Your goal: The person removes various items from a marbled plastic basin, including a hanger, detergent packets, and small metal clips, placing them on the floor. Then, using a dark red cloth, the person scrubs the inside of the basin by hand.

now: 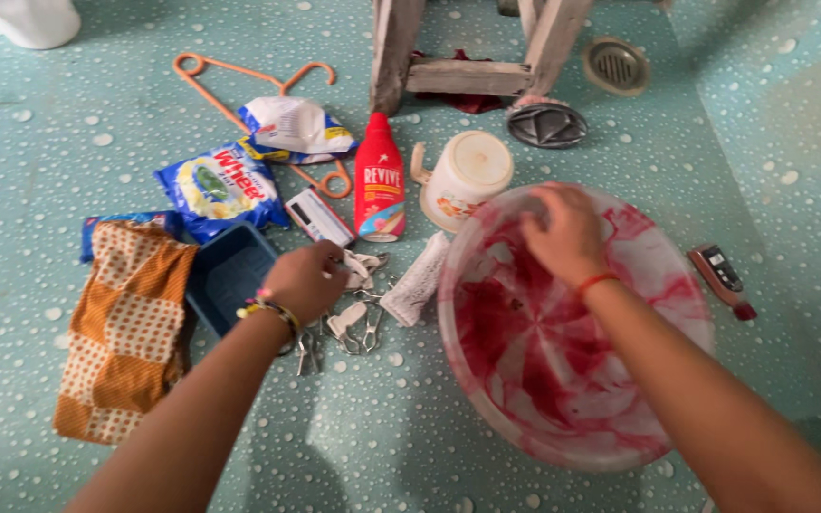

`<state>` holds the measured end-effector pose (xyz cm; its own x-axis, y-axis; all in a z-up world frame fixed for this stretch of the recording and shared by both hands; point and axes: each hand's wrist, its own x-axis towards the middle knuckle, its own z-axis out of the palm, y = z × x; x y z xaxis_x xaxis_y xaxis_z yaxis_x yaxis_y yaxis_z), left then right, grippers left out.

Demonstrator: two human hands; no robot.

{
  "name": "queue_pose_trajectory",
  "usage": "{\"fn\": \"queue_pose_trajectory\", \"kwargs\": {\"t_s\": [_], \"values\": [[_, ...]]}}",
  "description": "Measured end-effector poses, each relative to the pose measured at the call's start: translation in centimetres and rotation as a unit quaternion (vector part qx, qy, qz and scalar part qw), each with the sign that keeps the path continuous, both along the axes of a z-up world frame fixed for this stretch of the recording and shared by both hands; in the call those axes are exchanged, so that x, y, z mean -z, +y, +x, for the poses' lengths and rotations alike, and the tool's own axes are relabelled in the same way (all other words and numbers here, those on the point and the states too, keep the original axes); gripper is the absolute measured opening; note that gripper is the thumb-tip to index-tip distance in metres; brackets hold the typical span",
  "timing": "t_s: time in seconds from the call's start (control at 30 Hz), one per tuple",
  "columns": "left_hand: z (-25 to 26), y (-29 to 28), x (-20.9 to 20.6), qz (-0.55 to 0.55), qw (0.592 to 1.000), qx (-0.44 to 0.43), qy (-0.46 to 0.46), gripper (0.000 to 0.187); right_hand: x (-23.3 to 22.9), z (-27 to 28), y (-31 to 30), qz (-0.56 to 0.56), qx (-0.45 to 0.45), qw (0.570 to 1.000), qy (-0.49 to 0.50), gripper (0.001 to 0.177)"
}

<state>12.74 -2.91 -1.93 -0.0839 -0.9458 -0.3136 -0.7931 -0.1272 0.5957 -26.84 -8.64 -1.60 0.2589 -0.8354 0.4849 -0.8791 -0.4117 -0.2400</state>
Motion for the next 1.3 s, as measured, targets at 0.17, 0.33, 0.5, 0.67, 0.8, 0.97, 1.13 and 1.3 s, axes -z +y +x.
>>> {"fn": "queue_pose_trajectory", "kwargs": {"t_s": [0.17, 0.33, 0.5, 0.67, 0.8, 0.97, 1.13, 1.3], "values": [[-7.1, 0.8, -1.1, -0.02, 0.995, 0.091, 0.026, 0.046, -0.4, -11.3, 3.8, 0.127, 0.284, 0.939, 0.148, 0.074], [-10.7, 1.0, -1.2, 0.001, 0.991, 0.131, 0.023, 0.062, 3.9, -22.9, 8.8, 0.289, 0.299, 0.909, 0.023, 0.074], [-12.5, 0.8, 0.0, 0.046, 0.992, 0.113, 0.025, 0.092, 5.5, -23.6, 14.1, 0.428, 0.298, 0.687, -0.506, 0.04], [-13.0, 0.5, -3.1, 0.168, 0.978, 0.07, 0.103, 0.107, 0.8, -22.4, 15.2, 0.432, 0.319, 0.666, -0.518, 0.033], [-13.3, -0.1, -5.2, 0.124, 0.971, 0.056, 0.198, 0.083, -2.6, -22.1, 13.9, 0.406, 0.289, 0.689, -0.527, 0.04], [-11.0, -2.2, -4.6, -0.076, 0.985, -0.021, 0.156, 0.07, -6.3, -18.9, 11.0, 0.361, 0.217, 0.706, -0.57, 0.041], [-3.6, -2.6, -5.8, -0.09, 0.958, -0.139, 0.234, 0.07, -9.8, -9.8, 8.5, 0.38, 0.114, 0.685, -0.612, 0.047], [4.3, -1.9, -7.3, -0.06, 0.957, -0.211, 0.191, 0.065, -9.8, -1.9, 6.5, 0.423, 0.058, 0.715, -0.553, 0.054]]}}
